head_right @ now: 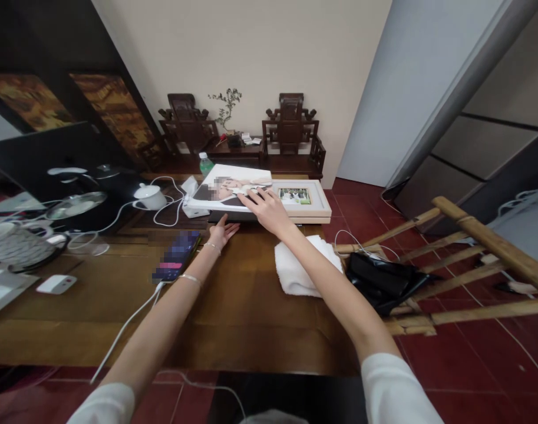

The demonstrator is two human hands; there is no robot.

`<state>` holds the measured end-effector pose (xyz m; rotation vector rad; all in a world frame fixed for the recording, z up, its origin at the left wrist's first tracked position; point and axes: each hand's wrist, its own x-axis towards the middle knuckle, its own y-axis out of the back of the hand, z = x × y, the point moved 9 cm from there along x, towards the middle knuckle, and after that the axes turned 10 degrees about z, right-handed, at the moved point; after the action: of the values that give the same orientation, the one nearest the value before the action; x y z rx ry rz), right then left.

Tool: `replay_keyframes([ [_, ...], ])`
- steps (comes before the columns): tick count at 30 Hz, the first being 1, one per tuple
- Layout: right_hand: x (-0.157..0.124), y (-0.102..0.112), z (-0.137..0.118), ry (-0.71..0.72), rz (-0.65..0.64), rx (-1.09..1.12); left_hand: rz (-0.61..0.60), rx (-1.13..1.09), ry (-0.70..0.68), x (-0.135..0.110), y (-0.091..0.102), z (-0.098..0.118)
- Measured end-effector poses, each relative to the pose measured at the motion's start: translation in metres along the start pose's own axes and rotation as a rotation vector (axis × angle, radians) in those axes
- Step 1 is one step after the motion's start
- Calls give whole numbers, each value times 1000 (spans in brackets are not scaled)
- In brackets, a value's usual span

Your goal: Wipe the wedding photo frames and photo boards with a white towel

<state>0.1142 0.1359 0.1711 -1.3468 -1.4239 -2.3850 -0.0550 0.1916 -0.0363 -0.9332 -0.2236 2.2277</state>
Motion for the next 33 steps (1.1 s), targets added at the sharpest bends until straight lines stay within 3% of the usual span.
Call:
replay_keyframes([
  [5,-1,4,7,-25,0,36,-20,33,12,1,-2,5],
  [11,-1,6,8,-21,-2,49,-164,105,100,-5,-5,7],
  [18,-4,13,5,6,28,31,-287,-43,153,-29,9,21],
  [27,-3,19,4,3,72,37,-270,-43,47,-104,74,49],
  [33,1,16,-1,26,94,24,-114,-57,-49,-160,137,49],
])
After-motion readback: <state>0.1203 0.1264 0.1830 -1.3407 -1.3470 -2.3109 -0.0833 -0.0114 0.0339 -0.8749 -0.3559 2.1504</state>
